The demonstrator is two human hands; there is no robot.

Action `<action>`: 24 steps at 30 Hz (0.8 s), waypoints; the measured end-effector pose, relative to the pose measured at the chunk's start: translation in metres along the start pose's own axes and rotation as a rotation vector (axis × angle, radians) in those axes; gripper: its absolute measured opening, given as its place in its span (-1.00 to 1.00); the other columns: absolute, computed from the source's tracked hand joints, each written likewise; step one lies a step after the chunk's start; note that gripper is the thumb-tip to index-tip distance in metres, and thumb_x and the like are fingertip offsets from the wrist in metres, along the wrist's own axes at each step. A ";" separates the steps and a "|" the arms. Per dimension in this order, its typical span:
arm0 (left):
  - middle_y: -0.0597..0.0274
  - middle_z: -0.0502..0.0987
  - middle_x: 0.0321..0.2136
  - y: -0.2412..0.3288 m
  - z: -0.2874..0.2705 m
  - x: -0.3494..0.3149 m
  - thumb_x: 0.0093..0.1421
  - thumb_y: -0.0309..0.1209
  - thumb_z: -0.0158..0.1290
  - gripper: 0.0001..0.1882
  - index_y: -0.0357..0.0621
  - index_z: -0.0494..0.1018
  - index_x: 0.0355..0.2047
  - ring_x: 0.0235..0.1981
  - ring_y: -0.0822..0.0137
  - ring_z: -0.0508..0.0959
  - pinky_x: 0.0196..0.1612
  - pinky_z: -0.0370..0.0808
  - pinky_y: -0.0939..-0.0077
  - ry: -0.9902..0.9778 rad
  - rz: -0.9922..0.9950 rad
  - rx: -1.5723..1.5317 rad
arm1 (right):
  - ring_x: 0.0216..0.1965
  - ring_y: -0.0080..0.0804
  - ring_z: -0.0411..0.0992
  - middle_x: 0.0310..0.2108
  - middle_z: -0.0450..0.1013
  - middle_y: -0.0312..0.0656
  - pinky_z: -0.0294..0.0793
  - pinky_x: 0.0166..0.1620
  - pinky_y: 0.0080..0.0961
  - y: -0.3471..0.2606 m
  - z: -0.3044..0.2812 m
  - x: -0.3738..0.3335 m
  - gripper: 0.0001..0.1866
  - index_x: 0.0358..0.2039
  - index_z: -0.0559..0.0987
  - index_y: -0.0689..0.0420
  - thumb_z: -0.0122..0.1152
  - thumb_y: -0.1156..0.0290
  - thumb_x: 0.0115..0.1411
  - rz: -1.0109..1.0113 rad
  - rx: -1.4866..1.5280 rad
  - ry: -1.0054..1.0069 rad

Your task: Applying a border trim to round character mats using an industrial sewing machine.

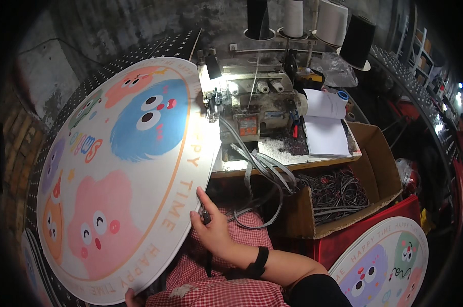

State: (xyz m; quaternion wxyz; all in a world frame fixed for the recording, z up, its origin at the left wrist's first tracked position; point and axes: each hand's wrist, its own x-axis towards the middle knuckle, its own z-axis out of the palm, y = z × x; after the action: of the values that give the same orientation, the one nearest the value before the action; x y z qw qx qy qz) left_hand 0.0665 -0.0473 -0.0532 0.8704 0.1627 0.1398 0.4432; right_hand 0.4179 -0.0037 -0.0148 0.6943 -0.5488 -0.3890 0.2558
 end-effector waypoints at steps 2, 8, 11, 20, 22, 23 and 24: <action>0.06 0.27 0.01 -0.003 0.006 0.002 0.12 -0.43 -0.16 -0.55 -0.34 0.19 0.03 -0.02 0.24 0.27 0.02 0.21 0.45 0.219 0.258 -0.008 | -0.45 -0.74 0.27 -0.29 0.40 -0.27 0.31 -0.39 -0.79 -0.001 -0.003 0.011 -0.43 0.14 0.18 0.17 0.05 0.56 0.08 -0.111 -0.044 0.062; 0.02 0.26 0.01 -0.012 0.043 0.015 0.11 -0.43 -0.13 -0.56 -0.37 0.21 0.00 -0.01 0.18 0.26 0.07 0.17 0.38 0.691 0.585 0.206 | -0.22 -0.63 0.27 -0.10 0.34 -0.17 0.27 -0.18 -0.72 -0.015 -0.014 0.029 -0.46 0.11 0.19 0.23 0.03 0.55 0.09 0.113 0.059 0.033; -0.02 0.28 -0.01 -0.011 0.025 0.011 0.11 -0.45 -0.13 -0.58 -0.41 0.23 -0.03 -0.01 0.16 0.26 0.07 0.20 0.36 0.738 0.442 0.333 | 0.01 -0.48 0.25 0.01 0.28 -0.04 0.22 0.02 -0.61 -0.017 -0.017 0.035 -0.48 0.09 0.21 0.29 0.03 0.56 0.08 0.134 0.010 0.001; 0.05 0.40 -0.15 -0.013 0.025 0.031 0.07 -0.46 -0.04 -0.66 -0.42 0.33 -0.15 -0.17 0.25 0.38 -0.05 0.33 0.49 0.630 0.246 0.246 | -0.56 -0.80 0.18 -0.55 0.29 -0.43 0.23 -0.49 -0.85 -0.003 -0.021 0.074 -0.51 0.06 0.30 0.16 0.07 0.52 0.07 0.036 -0.049 0.071; 0.07 0.42 -0.18 -0.013 0.025 0.036 0.07 -0.46 -0.02 -0.67 -0.42 0.35 -0.17 -0.20 0.27 0.40 -0.08 0.35 0.51 0.603 0.205 0.226 | -0.56 -0.80 0.19 -0.56 0.28 -0.42 0.23 -0.49 -0.85 0.000 -0.022 0.069 -0.51 0.07 0.30 0.15 0.08 0.52 0.07 0.009 -0.122 0.046; 0.07 0.44 -0.20 -0.014 0.025 0.038 0.06 -0.47 -0.02 -0.68 -0.42 0.36 -0.18 -0.22 0.28 0.41 -0.09 0.37 0.53 0.591 0.193 0.196 | -0.56 -0.80 0.19 -0.56 0.28 -0.42 0.23 -0.49 -0.85 0.001 -0.022 0.071 -0.51 0.07 0.30 0.15 0.08 0.52 0.07 0.009 -0.123 0.045; 0.08 0.44 -0.21 -0.015 0.026 0.042 0.07 -0.46 -0.03 -0.68 -0.42 0.36 -0.18 -0.21 0.28 0.41 -0.09 0.36 0.52 0.598 0.159 0.231 | -0.56 -0.80 0.19 -0.55 0.29 -0.41 0.24 -0.49 -0.84 0.002 -0.022 0.074 -0.51 0.06 0.30 0.15 0.08 0.52 0.07 0.003 -0.109 0.045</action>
State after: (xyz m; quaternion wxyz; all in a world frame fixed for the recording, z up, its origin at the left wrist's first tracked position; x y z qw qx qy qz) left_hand 0.1110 -0.0255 -0.0401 0.7294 0.1336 0.4254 0.5189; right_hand 0.4774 0.0423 0.0002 0.6714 -0.5923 -0.3857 0.2229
